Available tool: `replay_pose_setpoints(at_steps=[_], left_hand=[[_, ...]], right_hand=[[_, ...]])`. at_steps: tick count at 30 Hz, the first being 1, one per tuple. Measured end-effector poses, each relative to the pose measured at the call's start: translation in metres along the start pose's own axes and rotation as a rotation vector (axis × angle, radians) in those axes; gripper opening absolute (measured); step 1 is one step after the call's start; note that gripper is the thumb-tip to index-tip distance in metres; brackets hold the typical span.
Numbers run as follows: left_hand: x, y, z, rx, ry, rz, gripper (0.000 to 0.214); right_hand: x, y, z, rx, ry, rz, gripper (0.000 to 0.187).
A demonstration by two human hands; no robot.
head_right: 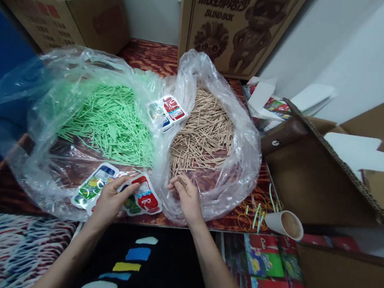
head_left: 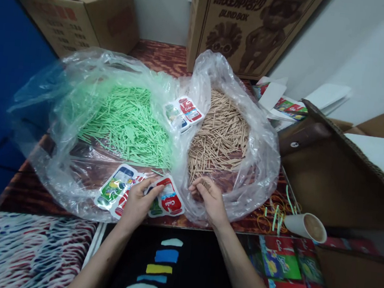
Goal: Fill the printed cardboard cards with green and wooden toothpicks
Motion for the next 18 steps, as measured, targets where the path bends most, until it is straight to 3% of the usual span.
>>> replay_pose_setpoints(at_steps=[6,11,14,18], left_hand=[[0.003,0.011,0.007,0.020,-0.045,-0.027,0.020],[0.009,0.043,0.001,-0.085,-0.093,-0.297,0.010],[0.014,0.050,-0.011,-0.147,-0.160,-0.390,0.012],[0.017,0.048,-0.026,-0.178,-0.219,-0.422,0.016]], right_hand=[[-0.010,0.013,0.012,-0.115,0.034,0.006,0.016],[-0.027,0.020,0.029,-0.105,0.115,0.008,0.016],[-0.040,0.005,0.028,0.172,0.048,0.134,0.011],[-0.038,-0.012,-0.004,0.798,-0.213,0.422,0.018]])
Point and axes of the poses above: each hand's wrist, its own x-axis away from the middle knuckle, its own z-axis out of the back of the hand, y = z × x, the point moved 9 cm from there along -x, towards the middle knuckle, and after that the axes turned 9 degrees about y, right-handed, at the moved point
